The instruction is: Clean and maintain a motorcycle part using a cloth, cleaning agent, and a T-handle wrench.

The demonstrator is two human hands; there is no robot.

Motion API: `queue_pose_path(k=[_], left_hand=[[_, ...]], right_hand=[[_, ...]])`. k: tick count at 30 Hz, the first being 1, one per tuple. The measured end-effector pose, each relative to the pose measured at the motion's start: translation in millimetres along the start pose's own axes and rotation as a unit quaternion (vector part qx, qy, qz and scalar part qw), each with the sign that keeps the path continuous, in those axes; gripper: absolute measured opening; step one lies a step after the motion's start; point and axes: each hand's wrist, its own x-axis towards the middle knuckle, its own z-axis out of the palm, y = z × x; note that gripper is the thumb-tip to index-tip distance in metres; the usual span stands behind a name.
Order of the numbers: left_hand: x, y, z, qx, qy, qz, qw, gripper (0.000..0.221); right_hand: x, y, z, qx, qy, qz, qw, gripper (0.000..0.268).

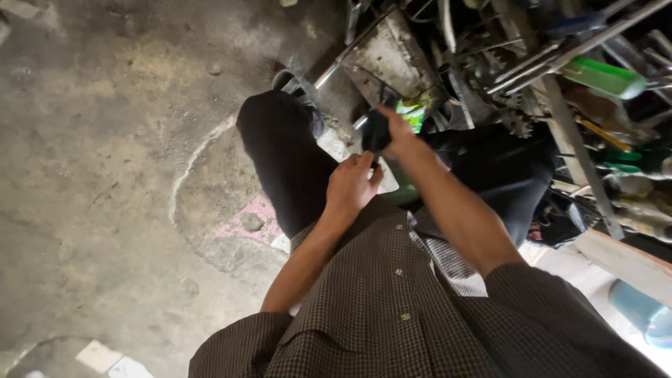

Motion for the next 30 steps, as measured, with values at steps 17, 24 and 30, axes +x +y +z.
queue_pose_path(k=[17,24,30], left_hand=[[-4.4,-1.1,6.6,-0.012,0.035,0.057,0.998,0.025],[3.4,4.6,1.3,0.005,-0.001,0.023,1.0,0.024],[2.9,4.4,6.3,0.01,-0.028,-0.009,1.0,0.031]], right_hand=[[-52.2,-1.2,-3.3,-0.173,-0.036,0.097,0.979,0.028],[-1.4,-5.3,6.0,0.065,-0.108,0.01,0.992,0.031],[-33.6,14.7,-11.9,0.069,-0.089,-0.039,0.993,0.032]])
